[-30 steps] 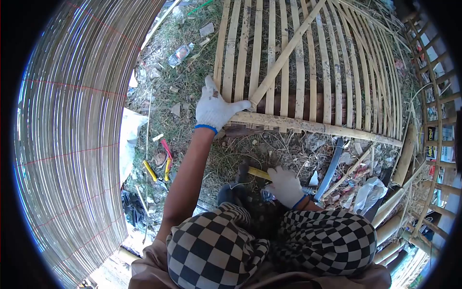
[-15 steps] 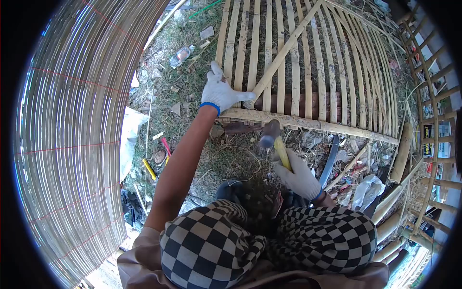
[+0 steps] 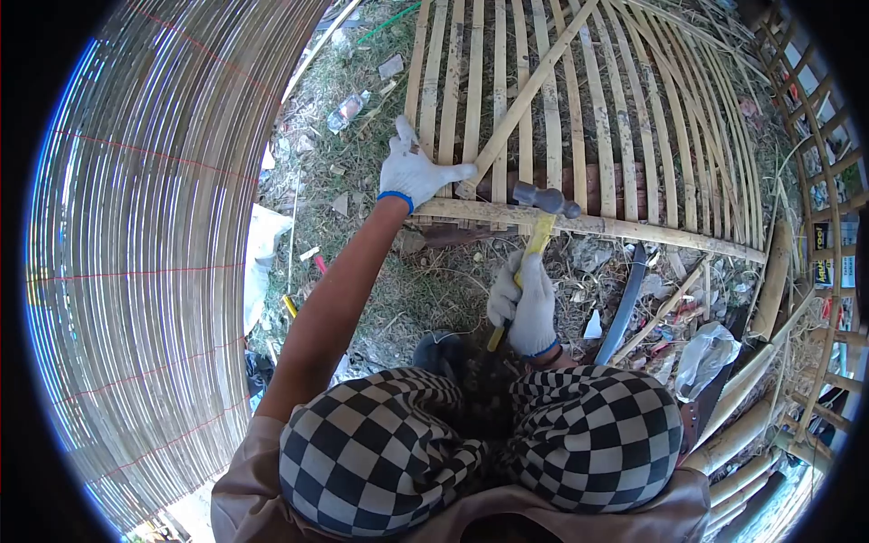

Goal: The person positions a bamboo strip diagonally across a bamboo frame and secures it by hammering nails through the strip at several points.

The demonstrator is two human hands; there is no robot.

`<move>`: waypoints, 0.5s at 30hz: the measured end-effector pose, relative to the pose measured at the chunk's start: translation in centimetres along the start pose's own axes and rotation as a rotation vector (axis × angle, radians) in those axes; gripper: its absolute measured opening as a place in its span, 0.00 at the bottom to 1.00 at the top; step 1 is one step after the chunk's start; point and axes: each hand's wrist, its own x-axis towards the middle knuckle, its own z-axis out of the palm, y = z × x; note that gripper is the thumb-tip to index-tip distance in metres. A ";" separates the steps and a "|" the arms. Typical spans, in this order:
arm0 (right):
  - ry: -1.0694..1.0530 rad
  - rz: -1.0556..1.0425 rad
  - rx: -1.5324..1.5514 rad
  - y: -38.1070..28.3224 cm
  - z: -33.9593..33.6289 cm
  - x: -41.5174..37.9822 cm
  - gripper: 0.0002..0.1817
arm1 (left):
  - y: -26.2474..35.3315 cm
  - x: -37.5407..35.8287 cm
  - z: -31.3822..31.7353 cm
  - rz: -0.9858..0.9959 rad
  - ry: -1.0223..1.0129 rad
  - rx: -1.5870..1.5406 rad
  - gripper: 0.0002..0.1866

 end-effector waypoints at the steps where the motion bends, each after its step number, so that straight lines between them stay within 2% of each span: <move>1: 0.034 -0.042 0.010 0.2 0.7 0.2 0.21 | 0.0 0.0 0.1 0.001 0.000 0.005 0.88; 4: 0.065 -0.044 0.005 1.8 1.7 1.5 0.22 | -0.3 0.0 0.3 0.009 0.015 0.024 0.88; 8: 0.036 0.163 0.005 2.3 1.9 2.4 0.20 | -0.2 0.0 0.4 0.011 0.013 0.038 0.87; 12: 0.036 -0.128 0.091 3.1 1.7 2.5 0.20 | -0.7 0.2 0.9 0.038 0.047 0.043 0.86; 13: 0.130 -0.099 0.044 2.9 2.7 2.2 0.19 | -0.6 0.1 0.8 0.028 0.044 0.055 0.86; 15: 0.084 0.072 -0.047 3.3 2.8 2.0 0.18 | -0.2 0.0 0.6 0.011 0.039 0.074 0.87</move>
